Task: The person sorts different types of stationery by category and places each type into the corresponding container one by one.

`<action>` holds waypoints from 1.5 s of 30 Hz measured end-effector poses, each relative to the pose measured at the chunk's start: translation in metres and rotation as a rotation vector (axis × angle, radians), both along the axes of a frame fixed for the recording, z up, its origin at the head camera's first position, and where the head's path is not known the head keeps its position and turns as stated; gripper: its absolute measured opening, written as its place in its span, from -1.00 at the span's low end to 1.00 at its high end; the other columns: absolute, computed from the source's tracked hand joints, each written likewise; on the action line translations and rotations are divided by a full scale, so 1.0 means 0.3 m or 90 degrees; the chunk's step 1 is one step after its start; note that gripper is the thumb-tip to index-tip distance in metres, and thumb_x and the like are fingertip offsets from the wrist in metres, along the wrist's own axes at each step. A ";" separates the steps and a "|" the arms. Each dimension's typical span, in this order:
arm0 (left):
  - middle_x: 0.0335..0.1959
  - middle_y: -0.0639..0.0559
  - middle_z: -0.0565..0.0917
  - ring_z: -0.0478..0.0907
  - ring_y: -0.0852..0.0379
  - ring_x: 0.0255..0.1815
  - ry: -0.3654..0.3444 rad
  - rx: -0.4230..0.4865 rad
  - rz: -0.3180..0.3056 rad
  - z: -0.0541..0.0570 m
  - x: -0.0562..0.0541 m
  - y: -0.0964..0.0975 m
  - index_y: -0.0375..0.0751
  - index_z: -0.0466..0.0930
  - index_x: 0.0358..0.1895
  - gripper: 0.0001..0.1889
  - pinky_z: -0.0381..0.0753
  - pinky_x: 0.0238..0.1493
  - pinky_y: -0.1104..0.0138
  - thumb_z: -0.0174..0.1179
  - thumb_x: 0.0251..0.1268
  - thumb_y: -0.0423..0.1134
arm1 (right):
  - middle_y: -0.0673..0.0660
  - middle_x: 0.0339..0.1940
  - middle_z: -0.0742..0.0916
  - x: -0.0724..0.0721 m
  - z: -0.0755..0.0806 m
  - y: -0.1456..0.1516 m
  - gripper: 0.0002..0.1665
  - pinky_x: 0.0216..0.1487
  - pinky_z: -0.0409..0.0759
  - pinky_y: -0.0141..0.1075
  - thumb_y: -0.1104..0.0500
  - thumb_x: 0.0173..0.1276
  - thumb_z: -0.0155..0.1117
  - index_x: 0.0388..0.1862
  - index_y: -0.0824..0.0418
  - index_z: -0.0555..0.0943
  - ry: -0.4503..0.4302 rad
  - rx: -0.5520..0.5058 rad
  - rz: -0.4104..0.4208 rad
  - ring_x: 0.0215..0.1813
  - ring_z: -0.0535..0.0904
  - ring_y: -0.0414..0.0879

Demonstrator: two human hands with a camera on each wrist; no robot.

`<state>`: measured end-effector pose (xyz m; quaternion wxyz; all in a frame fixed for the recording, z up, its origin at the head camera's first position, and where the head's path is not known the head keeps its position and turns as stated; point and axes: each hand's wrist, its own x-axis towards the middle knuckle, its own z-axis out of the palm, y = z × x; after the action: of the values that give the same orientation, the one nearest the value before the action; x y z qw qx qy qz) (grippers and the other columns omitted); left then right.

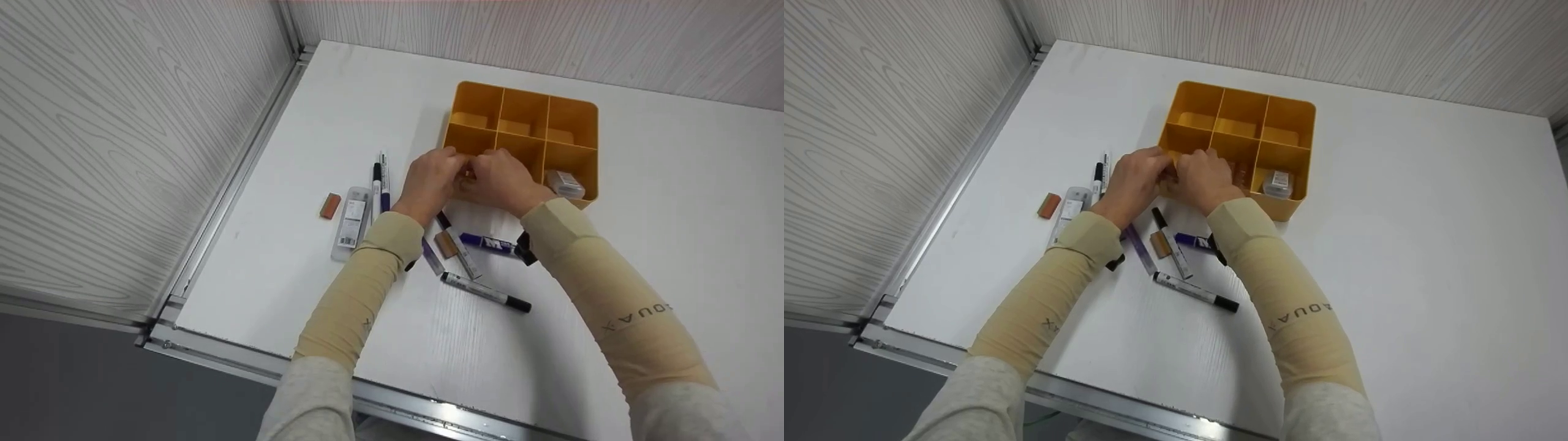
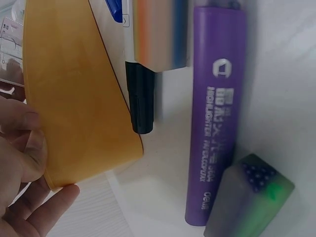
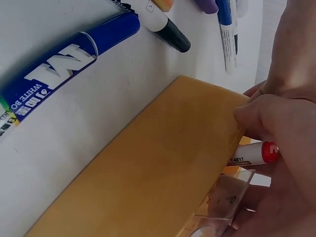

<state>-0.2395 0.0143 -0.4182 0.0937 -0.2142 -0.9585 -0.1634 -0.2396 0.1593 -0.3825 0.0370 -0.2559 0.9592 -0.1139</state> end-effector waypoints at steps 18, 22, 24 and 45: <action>-0.14 0.04 0.70 0.62 0.13 -0.12 -0.011 -0.020 0.005 0.008 0.002 0.004 -0.10 0.69 0.03 -0.76 0.60 0.08 0.39 0.18 0.39 -0.39 | 0.37 0.01 0.54 0.027 0.032 0.058 -0.47 0.06 0.59 0.03 0.05 0.43 0.26 0.28 0.28 0.49 -0.065 0.024 0.005 -0.05 0.44 0.20; -0.14 0.05 0.70 0.64 0.13 -0.12 -0.011 -0.027 0.009 0.007 0.002 0.006 -0.10 0.69 0.00 -0.81 0.61 0.08 0.39 0.19 0.41 -0.31 | 0.35 -0.01 0.54 0.044 0.043 0.093 -0.52 -0.01 0.64 -0.03 0.12 0.42 0.22 0.24 0.31 0.50 -0.060 -0.029 0.014 -0.09 0.47 0.14; -0.14 0.05 0.70 0.64 0.13 -0.12 -0.013 -0.029 0.012 0.007 0.003 0.007 -0.09 0.69 -0.03 -0.83 0.62 0.07 0.39 0.20 0.41 -0.30 | 0.32 0.00 0.55 0.052 0.051 0.115 -0.54 -0.04 0.66 -0.04 0.11 0.42 0.21 0.22 0.30 0.51 -0.058 -0.049 0.007 -0.09 0.48 0.11; -0.21 0.04 0.68 0.59 0.12 -0.19 -0.009 -0.018 0.004 0.003 0.000 0.010 -0.13 0.70 -0.12 -0.88 0.61 -0.04 0.40 0.19 0.42 -0.27 | 0.32 0.13 0.51 0.163 0.078 0.529 -0.59 -0.05 0.41 -0.48 0.11 0.59 -0.08 0.12 0.38 0.54 0.019 -0.213 -0.208 0.04 0.49 0.17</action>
<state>-0.2395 0.0172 -0.4174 0.0844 -0.2110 -0.9620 -0.1512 -0.1906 0.3180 -0.3591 -0.0391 -0.1018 0.9561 -0.2720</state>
